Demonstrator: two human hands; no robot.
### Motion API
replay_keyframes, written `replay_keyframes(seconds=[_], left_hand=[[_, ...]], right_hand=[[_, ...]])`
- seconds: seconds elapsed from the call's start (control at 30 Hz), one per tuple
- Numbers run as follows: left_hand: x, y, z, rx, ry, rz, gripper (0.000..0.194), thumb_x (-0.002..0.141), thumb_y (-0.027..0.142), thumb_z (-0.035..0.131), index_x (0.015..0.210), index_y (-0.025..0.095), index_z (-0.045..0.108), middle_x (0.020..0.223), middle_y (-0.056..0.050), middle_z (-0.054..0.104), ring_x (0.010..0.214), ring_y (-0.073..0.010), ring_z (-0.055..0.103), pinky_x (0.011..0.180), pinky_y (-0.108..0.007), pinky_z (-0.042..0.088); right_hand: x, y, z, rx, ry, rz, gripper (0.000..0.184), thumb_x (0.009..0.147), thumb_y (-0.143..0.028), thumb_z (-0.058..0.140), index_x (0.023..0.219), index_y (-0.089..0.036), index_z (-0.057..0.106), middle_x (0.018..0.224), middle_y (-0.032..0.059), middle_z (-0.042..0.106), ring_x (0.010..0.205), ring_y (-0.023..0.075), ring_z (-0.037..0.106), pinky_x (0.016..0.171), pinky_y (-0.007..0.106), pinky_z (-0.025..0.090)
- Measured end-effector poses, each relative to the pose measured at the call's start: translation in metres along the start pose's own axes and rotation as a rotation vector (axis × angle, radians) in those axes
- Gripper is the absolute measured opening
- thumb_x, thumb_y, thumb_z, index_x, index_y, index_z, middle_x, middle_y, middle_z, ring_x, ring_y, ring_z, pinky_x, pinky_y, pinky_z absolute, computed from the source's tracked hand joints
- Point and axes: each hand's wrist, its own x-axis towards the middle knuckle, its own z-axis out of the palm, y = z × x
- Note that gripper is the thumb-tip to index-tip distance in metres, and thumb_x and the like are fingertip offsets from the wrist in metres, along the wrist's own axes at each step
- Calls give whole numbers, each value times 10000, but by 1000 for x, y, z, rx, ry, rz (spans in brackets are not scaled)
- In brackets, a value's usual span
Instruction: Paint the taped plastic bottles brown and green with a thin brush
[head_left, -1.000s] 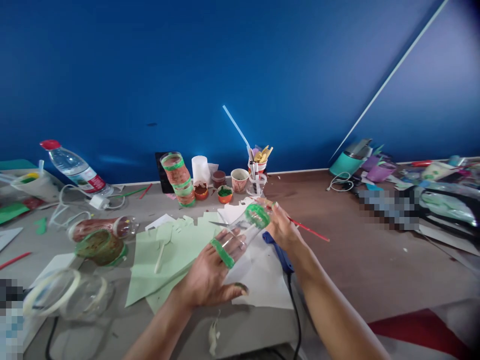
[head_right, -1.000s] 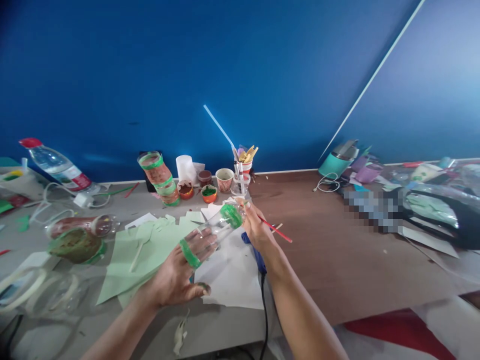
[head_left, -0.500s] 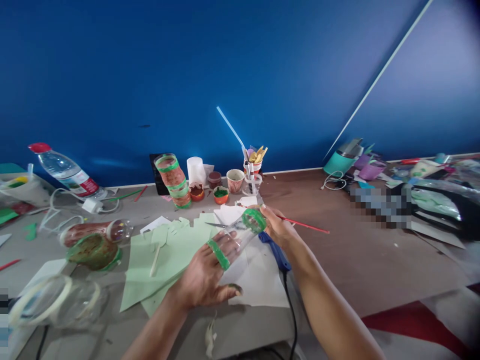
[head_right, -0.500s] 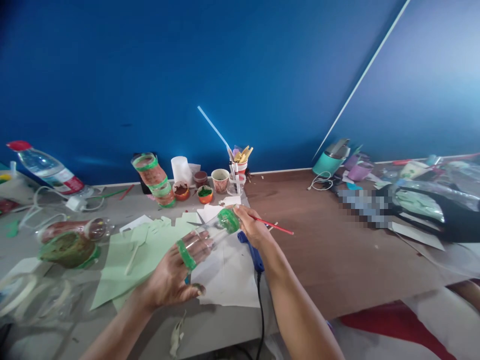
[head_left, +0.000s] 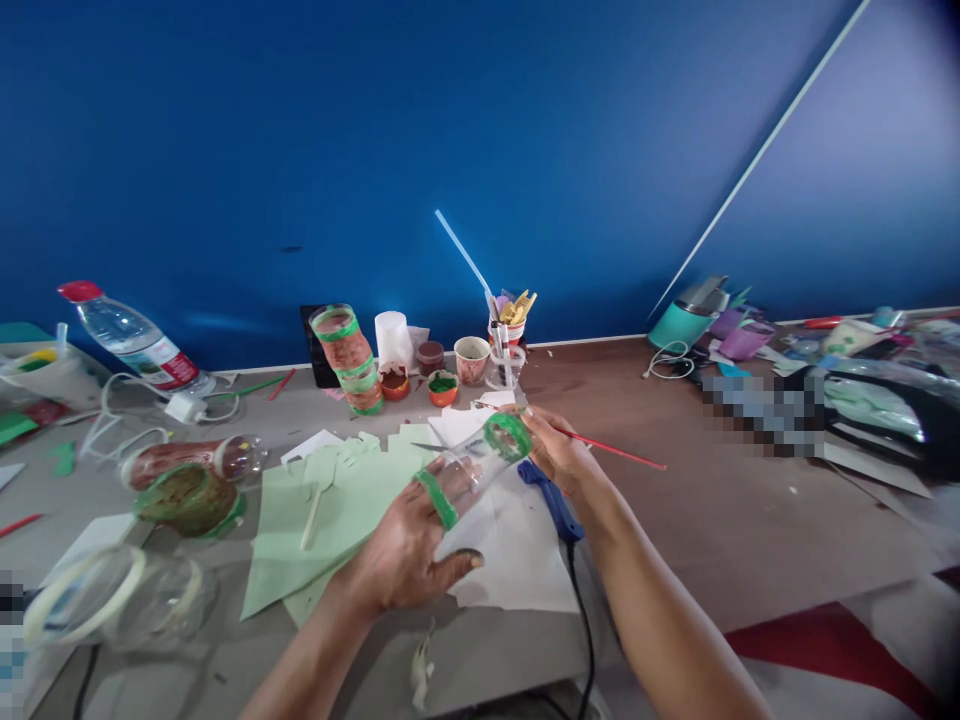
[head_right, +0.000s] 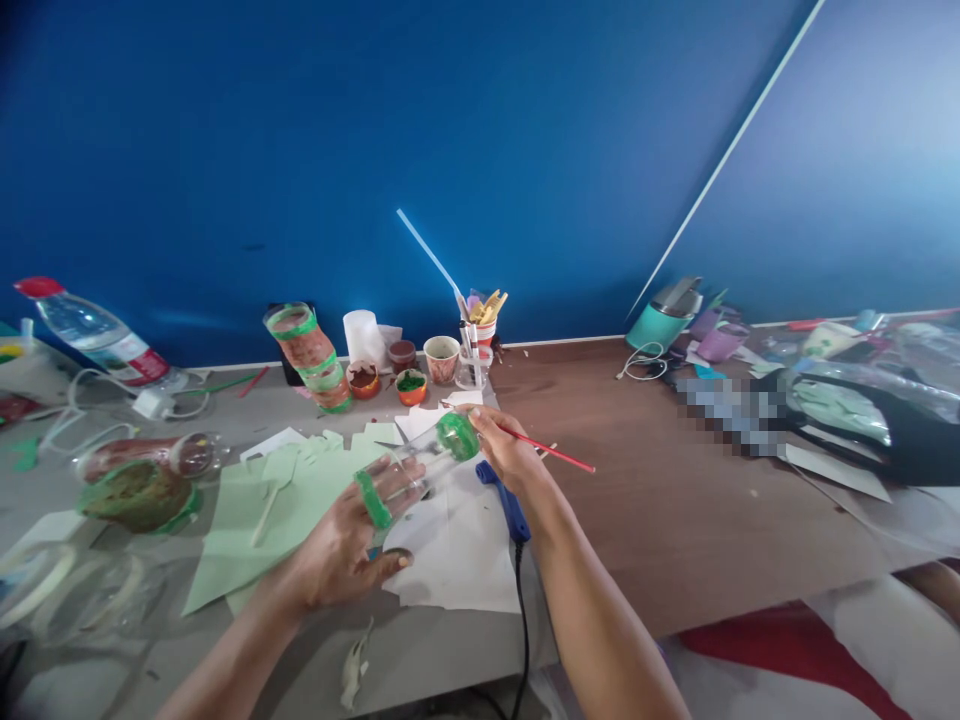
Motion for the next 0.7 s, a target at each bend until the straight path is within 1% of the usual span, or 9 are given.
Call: replay_keyframes(seconds=[0.1,0.17,0.2,0.27,0.33,0.43,0.5,0.57,0.7], left_hand=[[0,6,-9,-277,12,-215,630,899,548,527,1452,262,425,1485,-149,460,1372,-361,410,1113,-556,342],[0,9,-14,-557,65,-355,583,889,568,532,1374,244,537,1472,-144,480,1374,-373,403,1100,-546,363],[0,10,-15,-709,97,-399,575,887,580,529,1343,232,572,1464,-141,491,1380,-375,393,1105,-544,357],[1,9,-16,-1006,168,-433,583,886,611,501,1290,208,622,1436,-138,525,1388,-374,379,1130,-544,318],[2,6,-16,-1283,209,-442,622,894,647,439,1238,178,659,1398,-144,563,1379,-367,396,1154,-543,278],[5,2,-16,-1615,254,-483,768,903,709,277,1193,121,678,1350,-178,595,1340,-362,453,1162,-549,261],[7,1,-17,-1744,288,-510,864,891,742,188,1186,91,673,1325,-201,607,1324,-366,472,1156,-566,262],[9,1,-19,-1808,308,-532,929,872,766,134,1186,70,664,1302,-221,617,1326,-371,468,1148,-586,260],[10,3,-23,-1812,275,-580,982,853,787,90,1211,51,634,1262,-241,638,1337,-374,453,1137,-604,252]], right_hand=[[0,-2,0,45,-32,-36,358,696,-476,770,930,-206,751,857,54,769,808,238,706,724,345,533],[-1,-3,-1,55,-50,-60,357,699,-456,768,960,-214,745,891,52,770,858,247,706,772,361,535],[-1,-4,-1,56,-57,-66,368,696,-453,768,976,-216,741,904,51,768,877,251,704,786,367,535],[-2,-3,-1,48,-58,-79,398,689,-460,769,1005,-221,734,932,54,764,906,259,699,796,377,535],[-3,-3,-2,31,-46,-90,424,690,-474,765,1033,-228,724,970,61,759,929,269,692,800,390,536],[-4,-2,-3,19,-45,-97,454,689,-472,769,1073,-236,711,1026,70,751,967,279,681,832,410,528],[-4,-1,-3,35,-59,-105,464,678,-458,782,1080,-237,709,1058,71,745,1006,278,670,876,413,512],[-4,-1,-2,59,-79,-115,460,668,-449,792,1068,-234,714,1081,73,739,1048,277,658,921,412,492],[-4,0,-2,66,-117,-127,454,666,-448,790,1055,-226,716,1134,92,720,1135,294,620,972,431,463]])
